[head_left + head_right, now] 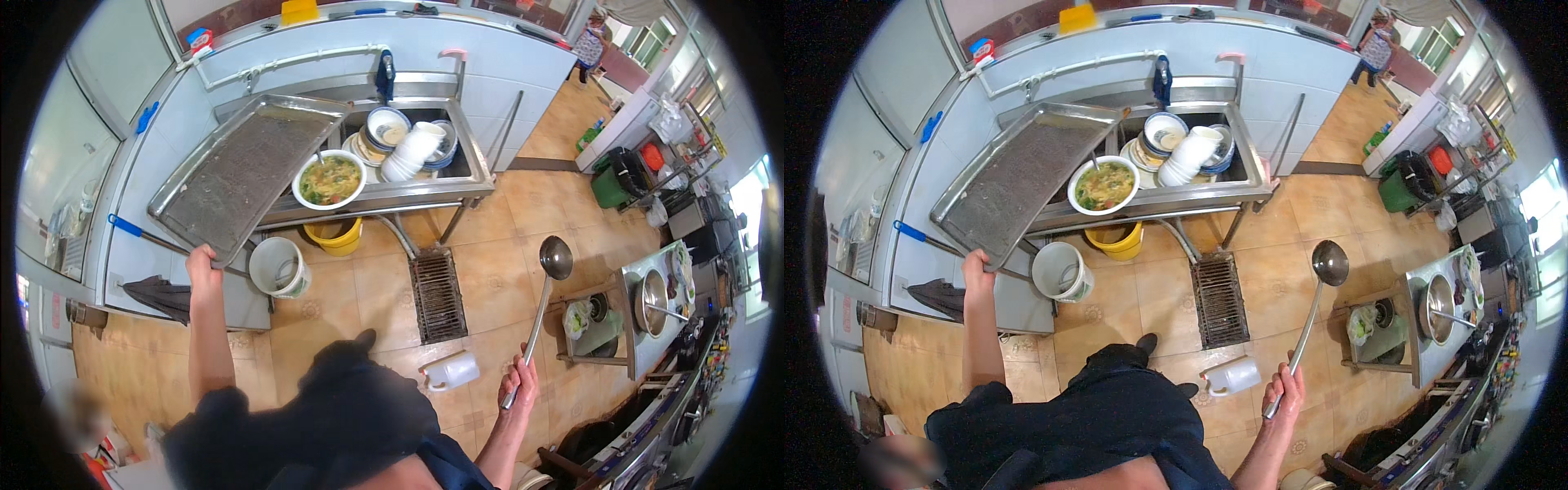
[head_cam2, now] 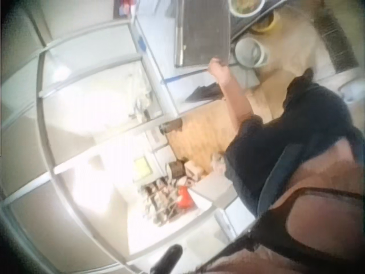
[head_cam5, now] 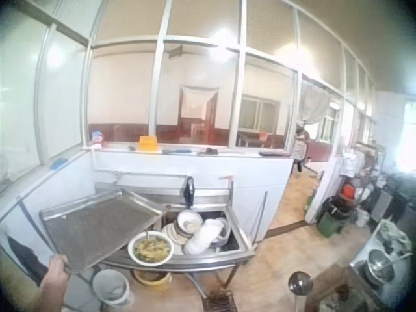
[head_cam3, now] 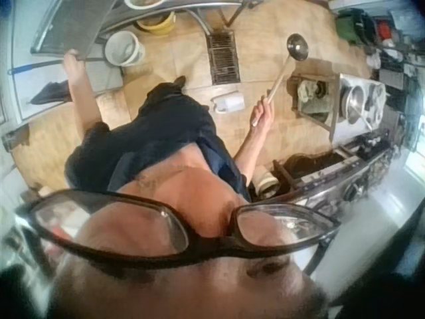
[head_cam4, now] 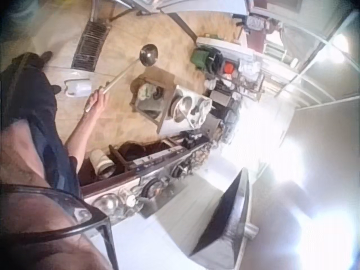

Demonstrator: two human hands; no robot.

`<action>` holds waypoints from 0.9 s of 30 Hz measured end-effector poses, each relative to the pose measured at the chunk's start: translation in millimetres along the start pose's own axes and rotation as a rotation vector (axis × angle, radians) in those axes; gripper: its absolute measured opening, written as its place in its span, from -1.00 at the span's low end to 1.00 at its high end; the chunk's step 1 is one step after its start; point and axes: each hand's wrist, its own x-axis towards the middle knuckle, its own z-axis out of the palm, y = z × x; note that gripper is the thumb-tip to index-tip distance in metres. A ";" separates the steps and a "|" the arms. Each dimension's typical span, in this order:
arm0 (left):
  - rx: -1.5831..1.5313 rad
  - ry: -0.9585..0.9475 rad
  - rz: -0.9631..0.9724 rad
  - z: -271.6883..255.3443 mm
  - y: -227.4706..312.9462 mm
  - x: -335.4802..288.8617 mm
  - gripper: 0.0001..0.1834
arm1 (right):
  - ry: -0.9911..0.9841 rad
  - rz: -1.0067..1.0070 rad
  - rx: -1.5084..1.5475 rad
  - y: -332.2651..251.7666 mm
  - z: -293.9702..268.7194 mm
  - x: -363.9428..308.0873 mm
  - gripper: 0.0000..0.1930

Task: The person uses a strainer and ladle to transfer pieces of meat from a wok into a metal bowl. They then wipe the wok with a blue cloth and continue to handle the meat, moving it between the wok and the bowl.

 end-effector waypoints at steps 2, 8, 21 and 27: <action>-0.012 -0.071 -0.035 14.7 -14.5 -35.3 -0.86 | 0.003 -0.012 0.020 -8.4 -17.6 -9.7 -0.56; -0.185 -0.597 -0.143 108.0 -77.3 -151.7 -0.70 | 0.028 -0.082 0.005 -31.4 -69.3 -30.7 -0.58; -0.138 -0.062 -0.445 412.7 -249.7 -256.6 -0.64 | 0.259 -0.257 0.072 -54.2 -141.7 -81.3 -0.59; -0.234 -0.070 -0.485 497.4 -352.4 -259.3 -0.60 | 0.384 -0.317 0.153 -59.3 -137.7 -77.6 -0.58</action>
